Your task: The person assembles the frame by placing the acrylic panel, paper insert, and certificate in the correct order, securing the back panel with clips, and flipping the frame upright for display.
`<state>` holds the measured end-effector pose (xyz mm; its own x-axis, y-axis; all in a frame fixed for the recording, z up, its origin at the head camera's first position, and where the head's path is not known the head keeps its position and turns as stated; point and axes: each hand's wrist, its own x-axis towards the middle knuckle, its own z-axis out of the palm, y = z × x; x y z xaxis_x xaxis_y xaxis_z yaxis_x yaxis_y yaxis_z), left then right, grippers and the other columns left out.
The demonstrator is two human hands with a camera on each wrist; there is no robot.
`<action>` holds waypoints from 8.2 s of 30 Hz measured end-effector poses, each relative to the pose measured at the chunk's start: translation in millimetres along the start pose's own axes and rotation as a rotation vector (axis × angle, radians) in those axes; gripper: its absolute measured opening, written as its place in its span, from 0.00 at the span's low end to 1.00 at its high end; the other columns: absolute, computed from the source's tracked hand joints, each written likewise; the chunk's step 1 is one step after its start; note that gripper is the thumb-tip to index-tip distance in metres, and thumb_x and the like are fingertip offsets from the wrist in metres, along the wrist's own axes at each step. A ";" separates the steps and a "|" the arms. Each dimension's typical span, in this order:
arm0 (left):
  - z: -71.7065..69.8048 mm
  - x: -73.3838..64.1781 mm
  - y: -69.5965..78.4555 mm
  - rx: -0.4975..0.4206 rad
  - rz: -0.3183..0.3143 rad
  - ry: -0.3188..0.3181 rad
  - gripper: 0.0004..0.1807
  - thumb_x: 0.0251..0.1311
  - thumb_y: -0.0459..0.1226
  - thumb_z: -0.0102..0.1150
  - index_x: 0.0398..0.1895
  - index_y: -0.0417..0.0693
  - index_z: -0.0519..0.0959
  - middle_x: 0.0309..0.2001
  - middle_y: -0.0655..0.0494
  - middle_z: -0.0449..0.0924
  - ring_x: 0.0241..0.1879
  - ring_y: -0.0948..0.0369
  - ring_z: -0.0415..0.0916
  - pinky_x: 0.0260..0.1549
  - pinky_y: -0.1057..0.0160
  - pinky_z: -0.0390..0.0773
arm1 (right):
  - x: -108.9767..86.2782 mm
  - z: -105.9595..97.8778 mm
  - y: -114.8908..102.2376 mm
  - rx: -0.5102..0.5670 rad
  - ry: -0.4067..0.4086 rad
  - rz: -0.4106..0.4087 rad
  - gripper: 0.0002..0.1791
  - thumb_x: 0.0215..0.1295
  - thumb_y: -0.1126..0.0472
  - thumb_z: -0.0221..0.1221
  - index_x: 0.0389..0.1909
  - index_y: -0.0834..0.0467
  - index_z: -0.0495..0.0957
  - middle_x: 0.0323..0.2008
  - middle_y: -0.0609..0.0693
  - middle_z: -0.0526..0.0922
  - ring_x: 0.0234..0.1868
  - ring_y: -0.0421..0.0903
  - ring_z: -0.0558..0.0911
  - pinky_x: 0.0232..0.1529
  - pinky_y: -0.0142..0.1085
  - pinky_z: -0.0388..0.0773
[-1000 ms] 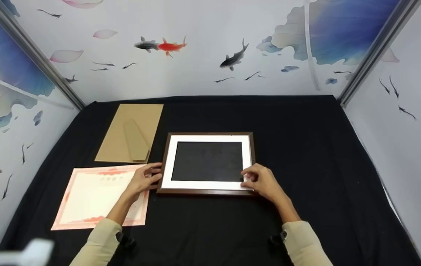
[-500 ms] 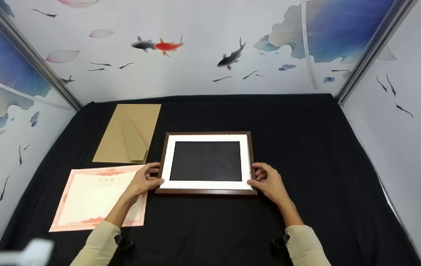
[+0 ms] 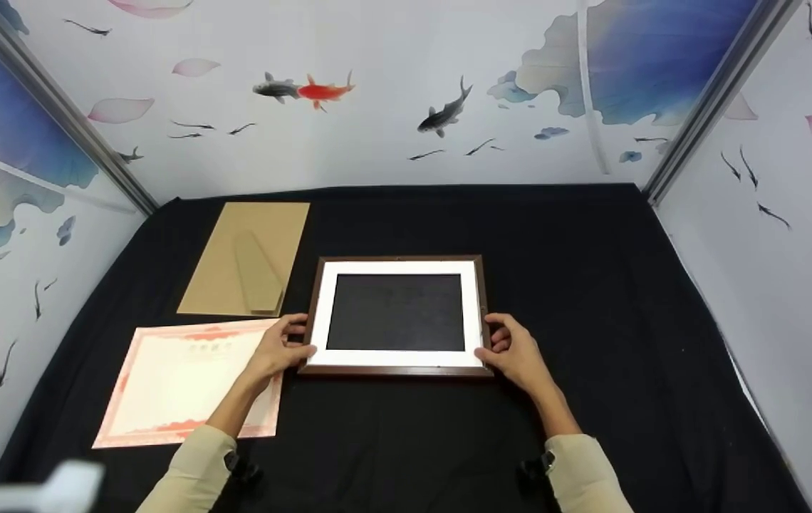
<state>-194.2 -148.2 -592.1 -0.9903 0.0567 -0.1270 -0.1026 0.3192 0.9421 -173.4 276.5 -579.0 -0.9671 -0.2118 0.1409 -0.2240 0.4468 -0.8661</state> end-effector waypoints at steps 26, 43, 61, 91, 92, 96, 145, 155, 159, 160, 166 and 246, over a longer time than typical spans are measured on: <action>1.4 -3.3 3.6 0.137 0.083 -0.019 0.32 0.50 0.24 0.62 0.62 0.35 0.66 0.50 0.36 0.71 0.40 0.45 0.78 0.35 0.57 0.78 | -1.5 3.7 26.5 -0.031 0.024 0.076 0.33 0.52 0.61 0.69 0.59 0.66 0.70 0.34 0.59 0.77 0.33 0.51 0.77 0.32 0.32 0.75; -2.9 6.8 4.8 0.146 0.112 -0.040 0.33 0.49 0.26 0.65 0.61 0.35 0.67 0.49 0.37 0.73 0.39 0.46 0.78 0.35 0.56 0.78 | -3.2 -1.1 -13.9 -0.031 0.016 0.085 0.31 0.54 0.68 0.66 0.59 0.71 0.67 0.35 0.66 0.76 0.34 0.56 0.76 0.34 0.35 0.74; -68.9 -16.0 16.3 -0.043 0.115 -0.244 0.30 0.53 0.28 0.65 0.61 0.34 0.68 0.52 0.30 0.70 0.47 0.39 0.73 0.36 0.56 0.78 | -3.7 -0.4 -15.3 -0.030 0.025 0.096 0.31 0.55 0.67 0.66 0.59 0.70 0.68 0.35 0.66 0.76 0.34 0.56 0.76 0.33 0.33 0.73; -210.2 -74.0 -48.4 0.167 0.051 0.096 0.36 0.49 0.42 0.70 0.62 0.41 0.68 0.53 0.40 0.73 0.50 0.45 0.73 0.39 0.66 0.75 | 1.2 2.8 28.2 -0.014 0.037 0.091 0.33 0.53 0.59 0.68 0.59 0.64 0.69 0.34 0.59 0.76 0.33 0.51 0.76 0.31 0.31 0.73; -212.6 -75.4 -50.1 0.167 0.047 0.097 0.36 0.49 0.42 0.70 0.62 0.41 0.68 0.54 0.40 0.72 0.50 0.45 0.72 0.40 0.67 0.75 | 0.9 2.7 29.8 -0.017 0.038 0.092 0.33 0.53 0.58 0.68 0.59 0.63 0.69 0.34 0.58 0.76 0.32 0.50 0.76 0.31 0.31 0.73; -219.5 -80.5 -55.9 0.174 0.050 0.095 0.37 0.50 0.43 0.70 0.62 0.41 0.67 0.55 0.41 0.71 0.53 0.45 0.69 0.42 0.66 0.73 | -1.3 3.4 33.7 -0.012 0.040 0.085 0.33 0.53 0.57 0.68 0.59 0.62 0.70 0.34 0.58 0.76 0.33 0.50 0.75 0.31 0.31 0.73; -261.5 -106.3 -105.9 0.431 0.053 0.282 0.40 0.38 0.37 0.77 0.56 0.31 0.70 0.57 0.31 0.61 0.56 0.39 0.56 0.52 0.39 0.54 | -1.7 5.0 33.8 0.035 0.036 0.071 0.31 0.55 0.59 0.67 0.59 0.65 0.69 0.33 0.58 0.76 0.30 0.50 0.77 0.28 0.31 0.74; -257.3 -108.3 -107.7 0.438 0.065 0.318 0.35 0.37 0.34 0.77 0.49 0.31 0.70 0.51 0.34 0.65 0.53 0.43 0.60 0.51 0.46 0.59 | -4.7 5.3 36.0 0.003 0.044 0.076 0.31 0.54 0.58 0.68 0.59 0.63 0.70 0.33 0.57 0.76 0.31 0.50 0.76 0.29 0.31 0.74; -256.0 -108.2 -108.4 0.442 0.096 0.328 0.35 0.36 0.34 0.78 0.49 0.31 0.70 0.49 0.37 0.68 0.50 0.47 0.64 0.49 0.50 0.62 | -3.8 4.7 34.8 0.008 0.037 0.077 0.31 0.55 0.58 0.67 0.59 0.64 0.69 0.33 0.57 0.76 0.31 0.50 0.76 0.29 0.31 0.74; -255.7 -107.7 -108.1 0.443 0.088 0.327 0.35 0.37 0.34 0.77 0.50 0.32 0.69 0.49 0.38 0.69 0.50 0.48 0.64 0.48 0.51 0.62 | -3.5 4.3 33.5 0.013 0.037 0.075 0.31 0.55 0.59 0.67 0.59 0.64 0.69 0.33 0.58 0.76 0.31 0.50 0.76 0.29 0.30 0.74; -253.6 -105.3 -105.4 0.454 0.018 0.346 0.30 0.43 0.34 0.74 0.49 0.38 0.69 0.44 0.41 0.73 0.43 0.51 0.70 0.42 0.62 0.68 | -4.8 1.1 11.6 0.078 0.038 0.048 0.30 0.55 0.66 0.66 0.58 0.71 0.68 0.33 0.63 0.76 0.29 0.55 0.76 0.27 0.30 0.74; -247.0 -50.9 -8.2 -0.299 0.173 0.286 0.15 0.62 0.26 0.53 0.50 0.32 0.62 0.46 0.40 0.64 0.43 0.59 0.70 0.31 0.70 0.74 | -8.3 1.1 2.3 0.056 0.035 0.032 0.29 0.56 0.66 0.66 0.58 0.71 0.69 0.33 0.64 0.76 0.30 0.56 0.75 0.29 0.34 0.74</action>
<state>-166.1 -387.4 -516.8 -0.9771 -0.1921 0.0917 0.0859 0.0385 0.9956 -165.8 278.3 -582.7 -0.9775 -0.1670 0.1292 -0.1872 0.4031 -0.8958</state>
